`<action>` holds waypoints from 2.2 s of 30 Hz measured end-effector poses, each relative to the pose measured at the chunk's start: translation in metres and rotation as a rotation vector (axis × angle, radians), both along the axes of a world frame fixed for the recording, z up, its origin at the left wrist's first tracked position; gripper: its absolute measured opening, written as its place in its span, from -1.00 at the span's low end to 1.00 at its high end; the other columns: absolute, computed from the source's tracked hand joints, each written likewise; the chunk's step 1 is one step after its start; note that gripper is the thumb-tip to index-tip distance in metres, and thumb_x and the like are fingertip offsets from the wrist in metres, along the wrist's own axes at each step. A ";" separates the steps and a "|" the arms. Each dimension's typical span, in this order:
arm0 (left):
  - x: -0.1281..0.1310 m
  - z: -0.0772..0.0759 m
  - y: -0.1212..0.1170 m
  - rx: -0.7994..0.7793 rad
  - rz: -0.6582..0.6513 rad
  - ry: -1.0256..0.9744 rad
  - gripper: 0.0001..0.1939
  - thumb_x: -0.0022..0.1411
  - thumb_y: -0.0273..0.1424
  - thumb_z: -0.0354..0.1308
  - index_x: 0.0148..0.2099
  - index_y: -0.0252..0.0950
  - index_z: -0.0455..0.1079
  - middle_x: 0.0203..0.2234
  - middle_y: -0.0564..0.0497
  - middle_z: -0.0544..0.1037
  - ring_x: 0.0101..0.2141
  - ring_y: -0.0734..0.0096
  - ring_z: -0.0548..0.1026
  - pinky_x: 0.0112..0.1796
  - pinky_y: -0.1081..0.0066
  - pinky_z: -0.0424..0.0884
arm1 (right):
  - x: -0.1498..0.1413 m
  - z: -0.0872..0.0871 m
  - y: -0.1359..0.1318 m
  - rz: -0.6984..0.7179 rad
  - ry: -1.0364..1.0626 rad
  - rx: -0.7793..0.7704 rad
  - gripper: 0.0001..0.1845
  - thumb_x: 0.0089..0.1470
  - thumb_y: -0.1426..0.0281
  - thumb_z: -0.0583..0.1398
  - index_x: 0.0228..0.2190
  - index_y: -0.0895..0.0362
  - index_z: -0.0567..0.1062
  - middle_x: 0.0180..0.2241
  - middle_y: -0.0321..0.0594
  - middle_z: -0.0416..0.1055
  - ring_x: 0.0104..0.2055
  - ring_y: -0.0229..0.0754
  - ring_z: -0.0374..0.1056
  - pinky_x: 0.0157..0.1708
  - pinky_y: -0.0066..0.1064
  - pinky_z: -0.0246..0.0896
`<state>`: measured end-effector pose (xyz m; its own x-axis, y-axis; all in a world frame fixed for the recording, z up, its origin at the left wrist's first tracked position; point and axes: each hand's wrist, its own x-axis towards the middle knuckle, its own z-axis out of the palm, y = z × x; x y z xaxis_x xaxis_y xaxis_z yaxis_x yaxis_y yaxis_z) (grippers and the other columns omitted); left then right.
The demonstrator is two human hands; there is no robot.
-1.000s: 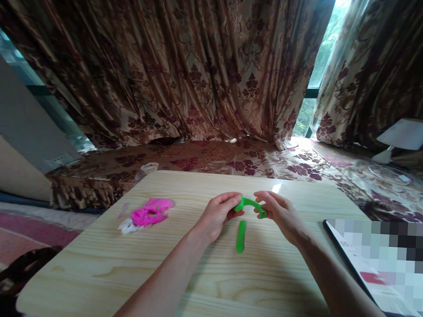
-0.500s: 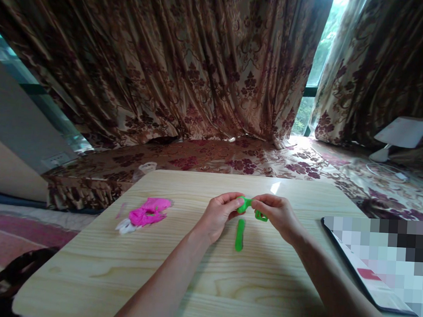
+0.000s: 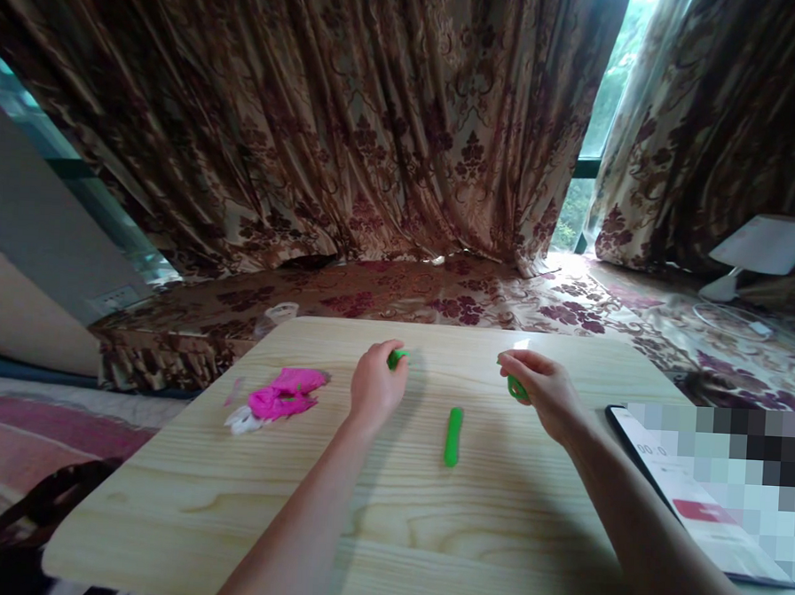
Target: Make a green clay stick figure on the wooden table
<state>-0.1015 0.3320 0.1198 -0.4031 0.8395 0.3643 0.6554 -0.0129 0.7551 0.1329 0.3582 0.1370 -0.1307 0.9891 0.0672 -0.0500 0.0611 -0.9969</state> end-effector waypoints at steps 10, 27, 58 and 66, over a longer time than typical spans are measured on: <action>0.046 0.027 -0.011 0.072 -0.256 -0.146 -0.74 0.10 -0.37 0.02 -0.16 -0.30 0.39 -0.24 -0.10 0.47 -0.28 0.35 0.43 -0.26 0.36 0.36 | -0.011 0.005 -0.010 0.153 0.260 -0.061 -0.65 -0.10 0.34 0.25 -0.22 0.19 0.44 -0.32 -0.20 0.38 -0.28 -0.24 0.35 -0.19 -0.32 0.29; 0.068 0.021 -0.012 -0.342 -0.680 -1.381 -0.85 0.05 -0.43 0.18 -0.29 -0.39 0.41 -0.42 -0.04 0.52 -0.42 0.53 0.48 -0.30 0.49 0.44 | -0.021 -0.002 -0.016 -0.028 -0.414 0.627 -0.85 -0.04 0.39 0.17 -0.34 0.07 0.50 -0.39 -0.25 0.29 -0.39 -0.25 0.26 -0.52 -0.45 0.21; 0.073 0.022 -0.016 -0.253 -0.705 -1.017 -0.73 0.07 -0.28 0.11 -0.24 -0.34 0.45 -0.44 -0.03 0.48 -0.44 0.48 0.42 -0.39 0.47 0.38 | -0.023 -0.002 -0.022 -0.004 -0.531 0.752 -0.69 0.02 0.46 0.12 -0.15 0.02 0.43 -0.36 -0.23 0.31 -0.35 -0.21 0.29 -0.36 -0.38 0.26; 0.073 0.022 -0.017 -0.246 -0.724 -1.005 -0.75 0.08 -0.30 0.09 -0.25 -0.34 0.47 -0.41 -0.04 0.48 -0.40 0.46 0.43 -0.33 0.46 0.37 | -0.022 -0.003 -0.021 0.028 -0.551 0.758 -0.68 0.03 0.49 0.11 -0.13 0.03 0.40 -0.29 -0.21 0.30 -0.29 -0.18 0.28 -0.31 -0.36 0.25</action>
<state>-0.0282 0.3149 0.1422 0.1685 0.9852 -0.0321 -0.3061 0.0832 0.9483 0.1111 0.3370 0.1343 -0.3592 0.7030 0.6138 0.4057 0.7100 -0.5756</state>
